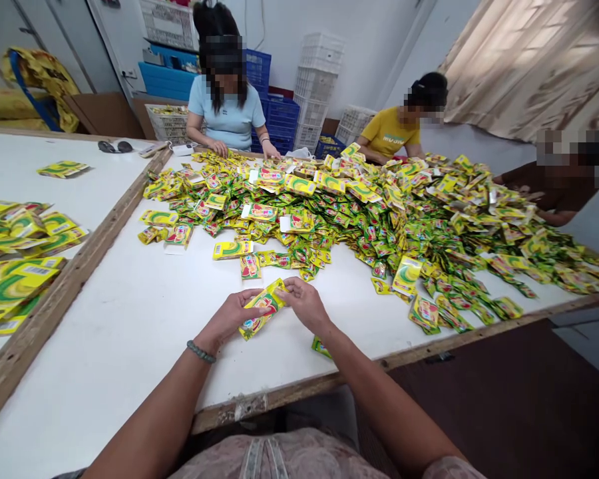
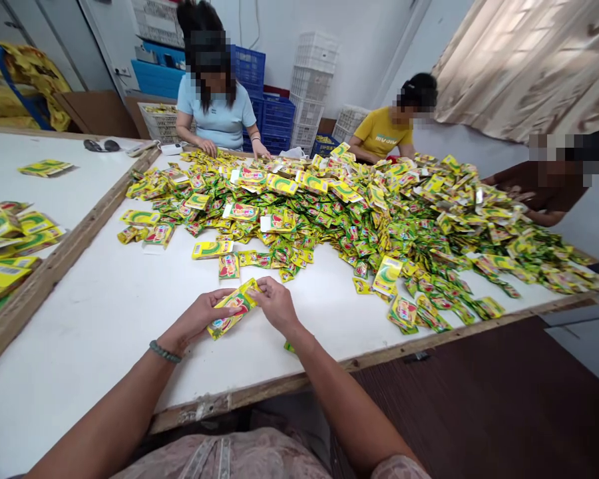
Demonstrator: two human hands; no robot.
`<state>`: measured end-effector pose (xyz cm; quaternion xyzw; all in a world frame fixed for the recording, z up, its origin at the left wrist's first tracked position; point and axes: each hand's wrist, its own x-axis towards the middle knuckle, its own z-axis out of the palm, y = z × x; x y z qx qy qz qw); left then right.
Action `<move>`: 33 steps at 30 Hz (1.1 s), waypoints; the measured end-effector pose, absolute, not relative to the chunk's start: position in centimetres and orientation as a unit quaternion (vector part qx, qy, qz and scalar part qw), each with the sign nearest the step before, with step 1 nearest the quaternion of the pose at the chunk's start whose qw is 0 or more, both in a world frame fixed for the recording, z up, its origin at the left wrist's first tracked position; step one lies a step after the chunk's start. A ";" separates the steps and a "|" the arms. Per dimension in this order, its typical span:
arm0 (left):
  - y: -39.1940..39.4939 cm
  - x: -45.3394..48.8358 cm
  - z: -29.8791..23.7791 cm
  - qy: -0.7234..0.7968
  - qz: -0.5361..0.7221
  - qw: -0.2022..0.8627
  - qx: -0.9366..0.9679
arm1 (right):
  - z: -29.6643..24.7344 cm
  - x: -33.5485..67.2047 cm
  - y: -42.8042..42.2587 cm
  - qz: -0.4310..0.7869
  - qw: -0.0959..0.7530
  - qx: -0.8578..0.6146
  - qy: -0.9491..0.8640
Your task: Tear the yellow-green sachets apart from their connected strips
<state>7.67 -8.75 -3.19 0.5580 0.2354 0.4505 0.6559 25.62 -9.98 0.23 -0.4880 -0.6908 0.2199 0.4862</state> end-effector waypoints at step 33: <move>-10.6 -0.6 -1.7 0.479 0.491 0.386 0.618 | 0.6 23.1 -10.5 0.181 0.462 -0.457 -0.738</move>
